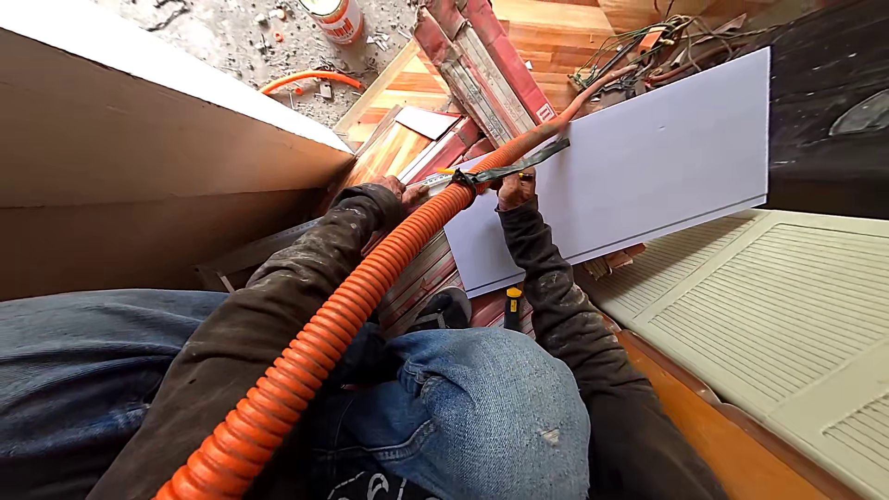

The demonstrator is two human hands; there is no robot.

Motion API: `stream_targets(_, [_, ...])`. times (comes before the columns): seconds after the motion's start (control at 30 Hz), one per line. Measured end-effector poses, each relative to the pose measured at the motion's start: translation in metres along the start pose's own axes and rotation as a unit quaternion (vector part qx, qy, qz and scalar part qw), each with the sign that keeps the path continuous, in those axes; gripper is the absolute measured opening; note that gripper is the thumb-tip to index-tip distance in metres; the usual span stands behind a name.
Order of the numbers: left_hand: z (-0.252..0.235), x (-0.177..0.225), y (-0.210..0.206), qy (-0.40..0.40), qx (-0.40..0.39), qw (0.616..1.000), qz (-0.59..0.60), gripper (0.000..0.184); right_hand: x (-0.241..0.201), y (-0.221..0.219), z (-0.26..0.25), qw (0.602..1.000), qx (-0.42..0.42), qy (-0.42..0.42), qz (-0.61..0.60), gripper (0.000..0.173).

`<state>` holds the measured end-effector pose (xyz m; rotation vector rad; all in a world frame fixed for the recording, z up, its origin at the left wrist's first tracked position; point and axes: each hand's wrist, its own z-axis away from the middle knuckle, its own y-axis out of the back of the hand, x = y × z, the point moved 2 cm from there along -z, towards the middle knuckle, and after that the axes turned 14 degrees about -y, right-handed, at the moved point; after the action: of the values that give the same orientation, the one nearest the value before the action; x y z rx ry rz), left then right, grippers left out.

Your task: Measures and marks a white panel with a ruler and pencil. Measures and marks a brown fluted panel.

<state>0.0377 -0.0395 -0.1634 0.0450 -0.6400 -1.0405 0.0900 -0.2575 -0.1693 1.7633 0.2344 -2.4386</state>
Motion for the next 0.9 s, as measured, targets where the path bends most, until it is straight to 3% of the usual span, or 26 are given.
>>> stream_targets(0.13, [0.000,-0.002,0.000,0.003,-0.004,1.000,-0.004,0.077,0.024,0.001,-0.008,0.991,-0.117,-0.020,0.054,0.036])
stream_targets(0.27, [0.000,-0.001,0.000,-0.014,-0.007,1.000,0.005,0.073,0.013,-0.004,0.000,0.991,-0.100,0.060,0.069,0.013])
stream_targets(0.37, [0.000,-0.001,0.001,-0.024,-0.012,1.000,-0.001,0.070,0.014,-0.001,0.006,0.996,-0.058,0.058,0.017,0.005])
stream_targets(0.5, [0.002,0.000,0.000,-0.014,-0.003,1.000,0.002,0.075,0.020,0.021,0.019,0.998,0.018,-0.006,-0.054,0.039])
stream_targets(0.6, [0.001,-0.001,0.000,-0.007,-0.005,1.000,-0.005,0.078,0.020,0.028,0.036,0.995,0.015,-0.069,-0.071,0.057])
stream_targets(0.67, [0.001,0.000,0.000,-0.006,-0.004,1.000,-0.008,0.078,0.018,0.025,0.044,0.996,-0.023,-0.083,-0.008,0.053])
stream_targets(0.73, [0.002,0.000,0.000,-0.007,-0.004,1.000,-0.005,0.076,0.020,0.020,0.047,0.997,-0.027,-0.043,0.052,0.039])
stream_targets(0.9, [0.000,0.002,0.003,-0.019,-0.023,0.999,-0.016,0.068,0.022,0.006,0.045,0.997,-0.033,0.005,0.072,0.015])
